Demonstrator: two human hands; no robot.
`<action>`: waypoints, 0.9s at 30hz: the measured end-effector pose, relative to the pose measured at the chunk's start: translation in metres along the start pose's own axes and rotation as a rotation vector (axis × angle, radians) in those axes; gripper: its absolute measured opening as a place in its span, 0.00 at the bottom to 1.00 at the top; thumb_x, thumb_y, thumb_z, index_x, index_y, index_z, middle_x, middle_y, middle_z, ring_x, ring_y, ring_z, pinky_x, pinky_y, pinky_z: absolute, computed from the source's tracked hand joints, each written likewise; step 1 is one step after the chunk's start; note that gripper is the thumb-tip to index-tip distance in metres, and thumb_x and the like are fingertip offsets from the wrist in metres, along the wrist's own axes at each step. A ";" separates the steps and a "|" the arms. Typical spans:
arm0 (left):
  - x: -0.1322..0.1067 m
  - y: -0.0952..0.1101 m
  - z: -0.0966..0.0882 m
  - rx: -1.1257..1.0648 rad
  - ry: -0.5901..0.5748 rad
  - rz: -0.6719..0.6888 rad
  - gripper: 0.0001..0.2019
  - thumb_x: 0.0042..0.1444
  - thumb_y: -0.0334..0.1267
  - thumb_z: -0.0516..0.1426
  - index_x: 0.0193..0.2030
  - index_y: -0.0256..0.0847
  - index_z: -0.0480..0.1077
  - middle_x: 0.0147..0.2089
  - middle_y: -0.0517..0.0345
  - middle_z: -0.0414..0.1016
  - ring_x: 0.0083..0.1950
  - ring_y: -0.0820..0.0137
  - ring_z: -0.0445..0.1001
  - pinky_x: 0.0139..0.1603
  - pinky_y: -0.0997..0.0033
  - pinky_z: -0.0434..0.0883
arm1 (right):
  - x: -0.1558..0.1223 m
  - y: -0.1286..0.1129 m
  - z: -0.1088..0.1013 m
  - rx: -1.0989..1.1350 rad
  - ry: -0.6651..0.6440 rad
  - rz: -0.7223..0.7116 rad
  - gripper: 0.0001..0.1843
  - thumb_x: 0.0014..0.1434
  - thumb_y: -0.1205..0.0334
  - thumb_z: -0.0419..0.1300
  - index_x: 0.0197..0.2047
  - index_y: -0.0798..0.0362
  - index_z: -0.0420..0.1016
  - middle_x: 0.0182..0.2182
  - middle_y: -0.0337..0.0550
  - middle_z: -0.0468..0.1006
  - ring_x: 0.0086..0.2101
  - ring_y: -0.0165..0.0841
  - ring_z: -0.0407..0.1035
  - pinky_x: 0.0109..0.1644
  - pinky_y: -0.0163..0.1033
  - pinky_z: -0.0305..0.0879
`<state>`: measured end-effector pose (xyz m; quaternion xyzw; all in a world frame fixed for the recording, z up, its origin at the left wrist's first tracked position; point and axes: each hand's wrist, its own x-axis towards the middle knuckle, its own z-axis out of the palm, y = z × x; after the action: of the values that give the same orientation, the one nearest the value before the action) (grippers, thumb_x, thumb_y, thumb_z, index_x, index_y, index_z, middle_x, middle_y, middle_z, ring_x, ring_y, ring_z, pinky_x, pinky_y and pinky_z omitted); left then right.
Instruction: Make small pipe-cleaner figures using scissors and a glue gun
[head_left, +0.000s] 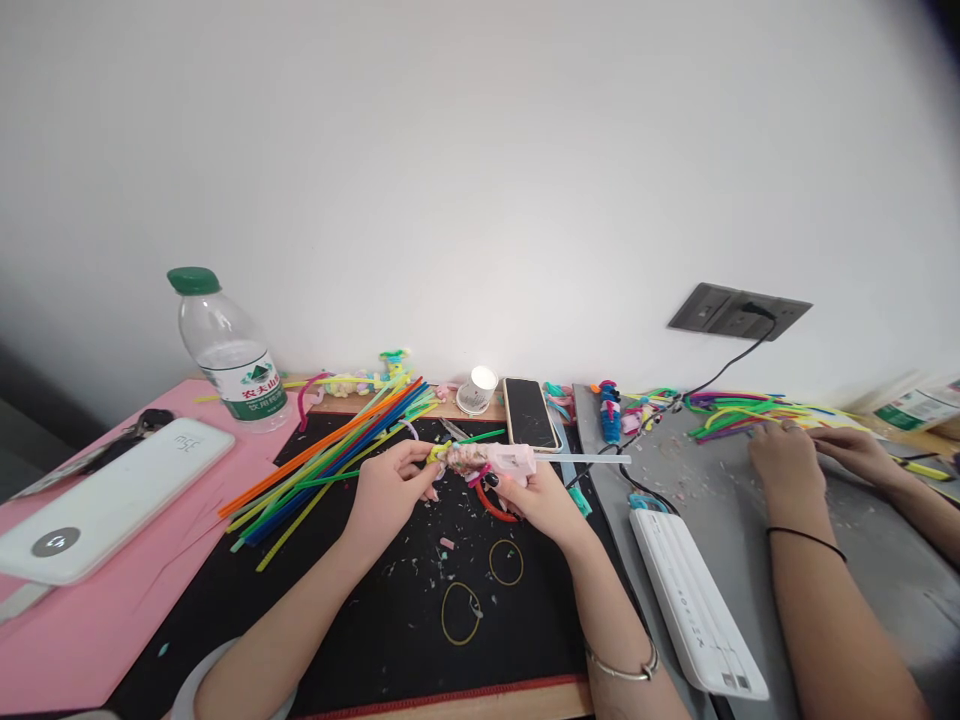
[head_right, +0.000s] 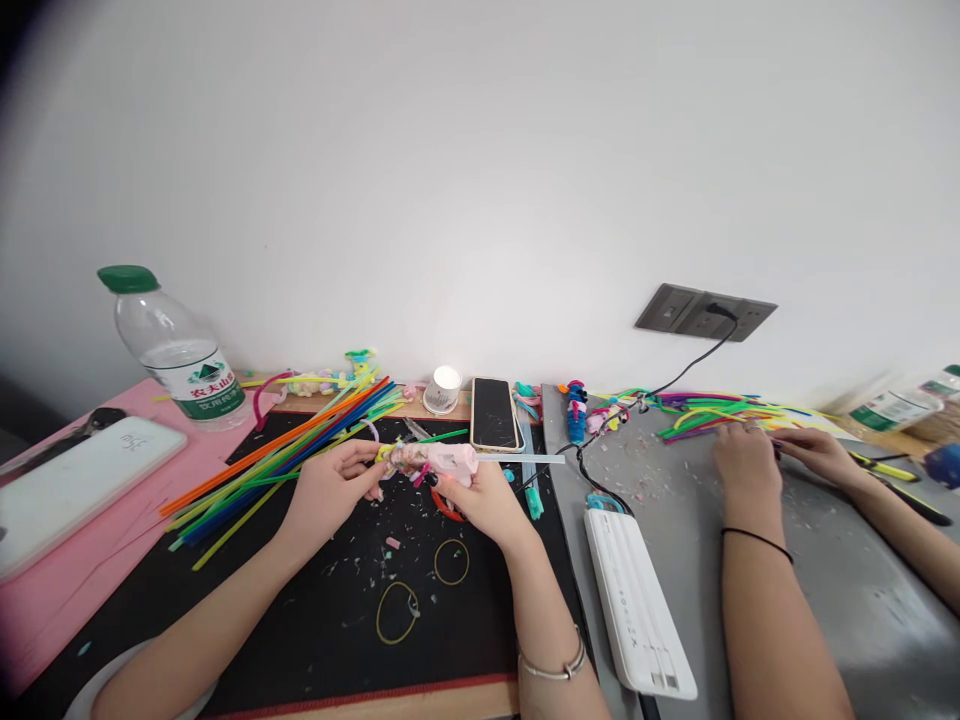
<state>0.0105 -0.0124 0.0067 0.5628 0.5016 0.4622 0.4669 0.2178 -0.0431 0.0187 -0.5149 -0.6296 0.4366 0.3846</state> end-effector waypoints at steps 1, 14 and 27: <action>0.000 0.000 0.000 -0.001 0.005 -0.001 0.12 0.45 0.41 0.62 0.36 0.37 0.73 0.30 0.55 0.78 0.20 0.71 0.73 0.25 0.69 0.72 | 0.000 0.001 0.000 0.009 0.003 0.005 0.13 0.58 0.53 0.58 0.37 0.55 0.71 0.18 0.34 0.65 0.19 0.25 0.54 0.21 0.31 0.50; 0.001 0.008 0.000 -0.141 -0.009 -0.042 0.12 0.44 0.41 0.63 0.34 0.37 0.73 0.23 0.57 0.75 0.20 0.70 0.71 0.23 0.69 0.72 | 0.001 0.004 -0.005 0.055 0.029 0.003 0.16 0.58 0.49 0.59 0.38 0.55 0.71 0.18 0.33 0.63 0.19 0.24 0.52 0.21 0.31 0.48; 0.001 0.007 -0.002 -0.216 -0.043 -0.055 0.15 0.46 0.43 0.63 0.38 0.35 0.73 0.19 0.63 0.70 0.20 0.75 0.66 0.25 0.73 0.68 | 0.001 -0.002 -0.016 -0.099 0.223 -0.028 0.18 0.57 0.53 0.57 0.47 0.53 0.76 0.32 0.44 0.78 0.33 0.37 0.69 0.35 0.37 0.64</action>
<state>0.0100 -0.0113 0.0140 0.5050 0.4540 0.4886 0.5478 0.2319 -0.0403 0.0262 -0.5696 -0.6110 0.3395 0.4324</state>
